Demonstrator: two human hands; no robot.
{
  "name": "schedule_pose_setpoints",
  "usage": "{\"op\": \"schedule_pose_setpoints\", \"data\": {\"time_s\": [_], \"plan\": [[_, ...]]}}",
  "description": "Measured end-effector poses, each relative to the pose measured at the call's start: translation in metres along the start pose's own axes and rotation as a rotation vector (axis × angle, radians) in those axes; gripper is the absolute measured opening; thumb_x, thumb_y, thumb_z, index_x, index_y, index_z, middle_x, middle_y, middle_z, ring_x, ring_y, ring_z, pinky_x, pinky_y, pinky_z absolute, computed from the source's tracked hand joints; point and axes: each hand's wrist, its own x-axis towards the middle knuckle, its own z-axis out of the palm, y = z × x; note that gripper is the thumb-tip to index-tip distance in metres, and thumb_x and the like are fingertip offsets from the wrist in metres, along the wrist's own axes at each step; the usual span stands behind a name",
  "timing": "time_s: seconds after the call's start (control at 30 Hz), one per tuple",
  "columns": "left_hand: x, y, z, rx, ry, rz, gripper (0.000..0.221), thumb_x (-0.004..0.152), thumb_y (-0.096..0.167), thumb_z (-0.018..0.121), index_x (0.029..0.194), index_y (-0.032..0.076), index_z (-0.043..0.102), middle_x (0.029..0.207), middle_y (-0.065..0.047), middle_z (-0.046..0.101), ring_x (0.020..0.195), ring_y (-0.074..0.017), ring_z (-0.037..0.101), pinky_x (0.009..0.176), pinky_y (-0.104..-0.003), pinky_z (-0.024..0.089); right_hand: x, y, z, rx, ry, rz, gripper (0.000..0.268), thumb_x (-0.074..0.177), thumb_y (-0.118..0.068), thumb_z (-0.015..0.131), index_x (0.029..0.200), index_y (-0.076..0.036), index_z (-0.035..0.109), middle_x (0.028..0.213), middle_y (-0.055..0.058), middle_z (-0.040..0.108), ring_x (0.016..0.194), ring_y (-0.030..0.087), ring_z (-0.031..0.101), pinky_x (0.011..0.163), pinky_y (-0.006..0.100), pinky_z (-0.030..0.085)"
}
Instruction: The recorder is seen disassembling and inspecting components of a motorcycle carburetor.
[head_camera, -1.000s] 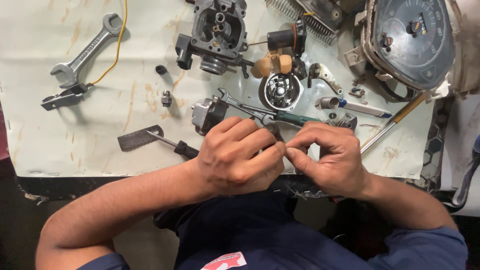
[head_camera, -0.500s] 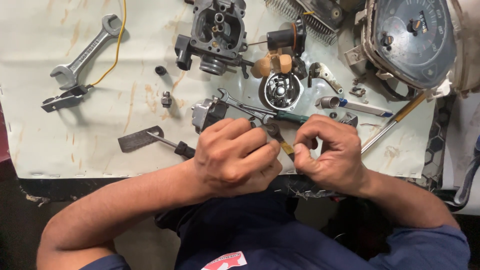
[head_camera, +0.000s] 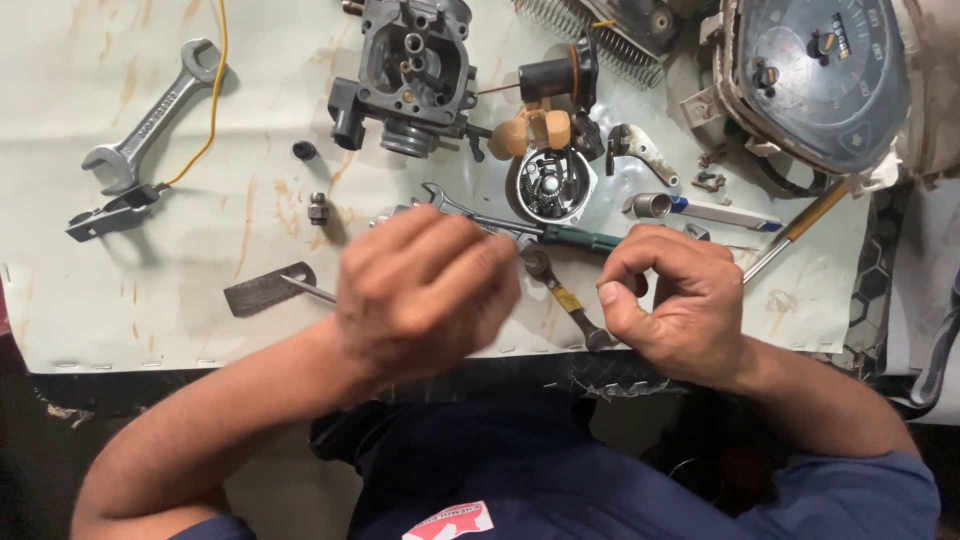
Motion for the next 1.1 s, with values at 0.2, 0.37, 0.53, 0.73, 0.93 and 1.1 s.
{"op": "schedule_pose_setpoints", "data": {"time_s": [0.2,0.37,0.53,0.73,0.93,1.1], "plan": [[0.010,-0.012,-0.014,0.090,-0.014,-0.093,0.013,0.092,0.000,0.078,0.098,0.006,0.069,0.092,-0.005,0.069,0.078,-0.0226,0.065,0.065,-0.032,0.051,0.000,0.000,-0.003,-0.023,0.015,0.013,0.003,0.088,0.000,0.069,0.086,0.001,0.067,0.077,0.004,0.065,0.065,0.010,0.057,0.056,0.024,0.042],[0.004,-0.012,-0.012,-0.055,-0.053,-0.186,0.009,0.096,0.003,0.078,0.102,0.005,0.072,0.093,-0.007,0.073,0.080,-0.0225,0.071,0.071,-0.033,0.055,-0.002,0.002,-0.002,0.010,0.004,0.017,0.003,0.090,0.000,0.069,0.087,0.001,0.067,0.079,0.004,0.065,0.064,0.009,0.058,0.056,0.022,0.043],[0.014,-0.009,-0.021,-0.399,-0.154,-0.558,0.009,0.093,0.010,0.080,0.101,0.005,0.080,0.084,-0.007,0.078,0.066,-0.0097,0.077,0.059,-0.023,0.058,-0.002,0.004,-0.002,0.012,-0.002,0.027,0.004,0.091,-0.001,0.069,0.088,0.001,0.067,0.080,0.004,0.066,0.064,0.010,0.058,0.058,0.023,0.044],[0.017,-0.009,-0.029,-0.464,-0.168,-0.668,0.012,0.095,0.010,0.076,0.104,0.002,0.079,0.083,-0.005,0.079,0.066,-0.0062,0.075,0.056,-0.020,0.056,0.000,0.005,-0.002,-0.002,0.000,0.035,0.004,0.091,-0.001,0.071,0.090,0.002,0.068,0.081,0.006,0.066,0.066,0.010,0.058,0.059,0.023,0.044],[0.010,-0.028,-0.030,-1.145,-0.214,-1.013,0.045,0.106,0.028,0.052,0.129,-0.007,0.067,0.105,-0.015,0.080,0.081,-0.0160,0.078,0.066,-0.027,0.063,0.002,0.002,-0.001,-0.060,0.000,0.055,0.006,0.090,-0.003,0.075,0.092,0.002,0.072,0.080,0.007,0.068,0.064,0.010,0.059,0.056,0.023,0.041],[0.015,-0.029,-0.036,-1.161,-0.230,-1.024,0.059,0.106,0.037,0.040,0.136,-0.010,0.060,0.114,-0.024,0.077,0.087,-0.0242,0.079,0.075,-0.033,0.064,0.002,0.003,-0.001,-0.055,-0.005,0.043,0.006,0.091,-0.003,0.075,0.094,0.001,0.073,0.081,0.007,0.070,0.064,0.009,0.060,0.056,0.022,0.043]]}}
